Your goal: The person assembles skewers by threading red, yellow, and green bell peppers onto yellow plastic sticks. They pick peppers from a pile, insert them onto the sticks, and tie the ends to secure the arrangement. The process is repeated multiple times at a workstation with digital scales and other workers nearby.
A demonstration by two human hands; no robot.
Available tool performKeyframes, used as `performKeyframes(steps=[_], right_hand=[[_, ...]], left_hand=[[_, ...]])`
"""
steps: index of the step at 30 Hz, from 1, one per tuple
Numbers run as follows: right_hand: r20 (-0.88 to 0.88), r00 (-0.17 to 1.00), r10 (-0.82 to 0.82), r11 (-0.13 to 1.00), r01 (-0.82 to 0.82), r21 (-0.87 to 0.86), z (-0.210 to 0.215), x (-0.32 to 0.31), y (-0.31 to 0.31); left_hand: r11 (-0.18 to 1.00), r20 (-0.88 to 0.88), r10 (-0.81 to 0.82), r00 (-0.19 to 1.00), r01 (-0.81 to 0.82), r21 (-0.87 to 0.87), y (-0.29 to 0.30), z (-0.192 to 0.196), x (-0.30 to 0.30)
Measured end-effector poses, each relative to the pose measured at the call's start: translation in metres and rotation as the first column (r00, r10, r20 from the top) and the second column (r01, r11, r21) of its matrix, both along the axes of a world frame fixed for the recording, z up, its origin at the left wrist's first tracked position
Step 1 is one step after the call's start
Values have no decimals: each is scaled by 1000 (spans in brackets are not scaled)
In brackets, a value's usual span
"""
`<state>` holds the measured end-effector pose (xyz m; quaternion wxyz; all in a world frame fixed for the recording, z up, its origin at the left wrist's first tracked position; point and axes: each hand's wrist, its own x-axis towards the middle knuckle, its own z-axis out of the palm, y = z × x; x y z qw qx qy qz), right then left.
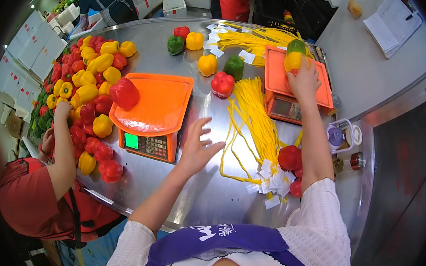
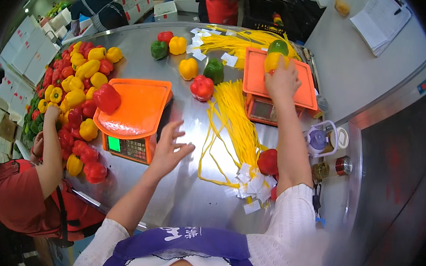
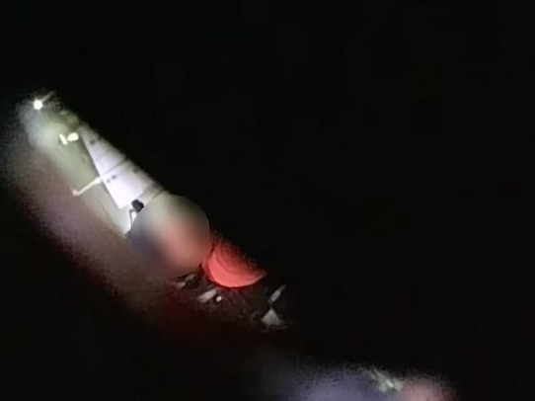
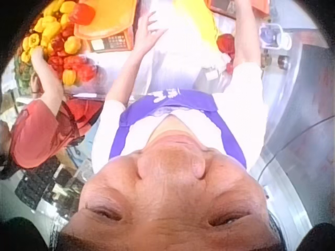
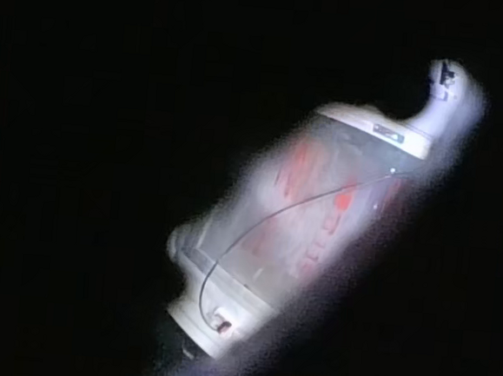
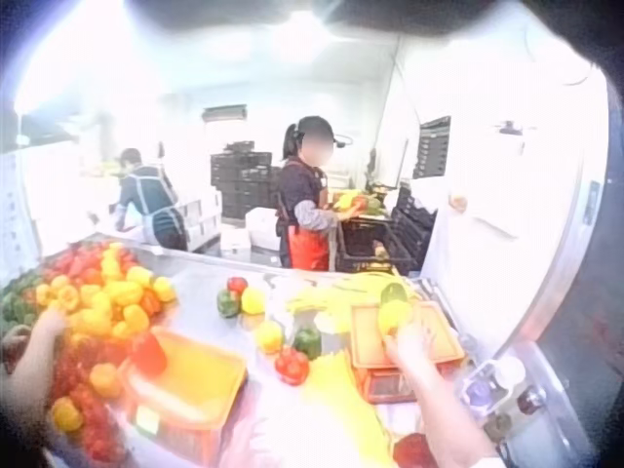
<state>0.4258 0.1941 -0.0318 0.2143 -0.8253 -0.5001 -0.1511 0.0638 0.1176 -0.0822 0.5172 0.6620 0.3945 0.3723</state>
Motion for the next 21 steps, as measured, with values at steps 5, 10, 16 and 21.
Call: performKeyframes(steps=[5, 10, 16, 21], right_hand=[[-11, 876, 482, 869, -477, 131, -26, -85, 25], [-435, 802, 410, 907, -408, 103, -66, -113, 68], [-471, 799, 374, 928, -323, 187, -108, -101, 109], [-530, 734, 424, 906, -332, 265, -140, -98, 138]], left_hand=[[966, -46, 221, 974, -212, 150, 97, 10, 54], [769, -66, 588, 806, -533, 352, 194, -55, 99], [727, -217, 660, 720, -538, 425, 238, -76, 133], [741, -230, 670, 705, -654, 153, 269, -97, 131]])
